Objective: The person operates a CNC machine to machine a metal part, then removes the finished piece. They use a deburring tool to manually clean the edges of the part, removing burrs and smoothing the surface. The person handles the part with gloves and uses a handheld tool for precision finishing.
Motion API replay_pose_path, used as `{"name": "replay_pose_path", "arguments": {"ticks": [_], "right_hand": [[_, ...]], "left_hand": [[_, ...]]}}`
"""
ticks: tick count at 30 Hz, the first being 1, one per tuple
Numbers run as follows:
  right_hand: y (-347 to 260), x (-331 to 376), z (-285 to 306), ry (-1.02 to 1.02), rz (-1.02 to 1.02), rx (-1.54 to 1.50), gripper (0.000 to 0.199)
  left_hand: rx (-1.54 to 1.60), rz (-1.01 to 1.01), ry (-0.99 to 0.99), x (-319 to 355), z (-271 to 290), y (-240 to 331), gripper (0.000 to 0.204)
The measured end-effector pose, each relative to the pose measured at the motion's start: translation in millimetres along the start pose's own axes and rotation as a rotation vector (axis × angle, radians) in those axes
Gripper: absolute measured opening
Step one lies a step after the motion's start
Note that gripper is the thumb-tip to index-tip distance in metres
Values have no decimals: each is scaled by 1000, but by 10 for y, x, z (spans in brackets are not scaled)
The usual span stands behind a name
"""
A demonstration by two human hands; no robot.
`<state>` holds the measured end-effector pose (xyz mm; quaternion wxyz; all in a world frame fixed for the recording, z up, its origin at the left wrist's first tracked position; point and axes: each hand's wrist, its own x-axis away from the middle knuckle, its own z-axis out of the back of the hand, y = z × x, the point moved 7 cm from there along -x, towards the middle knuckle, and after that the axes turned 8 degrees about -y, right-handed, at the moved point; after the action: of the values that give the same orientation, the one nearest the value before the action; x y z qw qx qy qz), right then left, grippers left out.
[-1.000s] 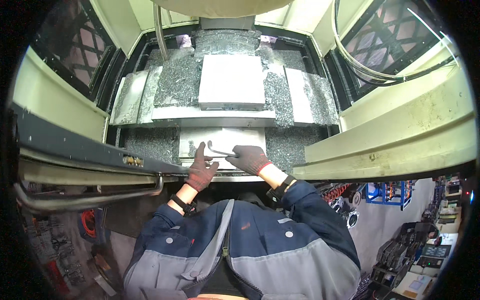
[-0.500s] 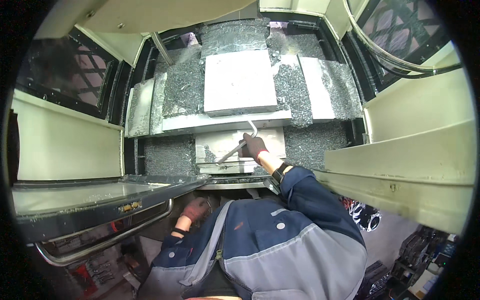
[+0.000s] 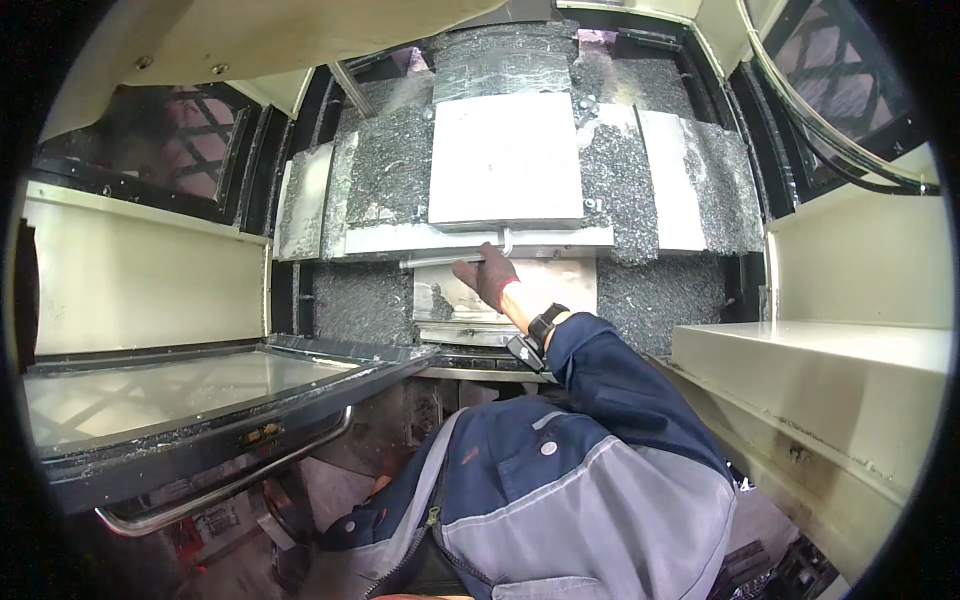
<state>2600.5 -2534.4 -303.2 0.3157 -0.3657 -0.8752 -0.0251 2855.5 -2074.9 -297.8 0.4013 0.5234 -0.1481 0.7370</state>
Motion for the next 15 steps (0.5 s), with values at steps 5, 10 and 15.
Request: {"name": "replay_pose_path", "arguments": {"ticks": [5,10,15], "right_hand": [[60,-54,-113,71,-9,-183,61],[104,-54,-132,-72,8,-115,66],[162,-33,-99,-116,-128,-176,64]], "left_hand": [[18,-3,-10,59,-151,41,37],[-18,-60,-9,60,-107,229,36],[-146,-329,13,-150,271,987,35]]}}
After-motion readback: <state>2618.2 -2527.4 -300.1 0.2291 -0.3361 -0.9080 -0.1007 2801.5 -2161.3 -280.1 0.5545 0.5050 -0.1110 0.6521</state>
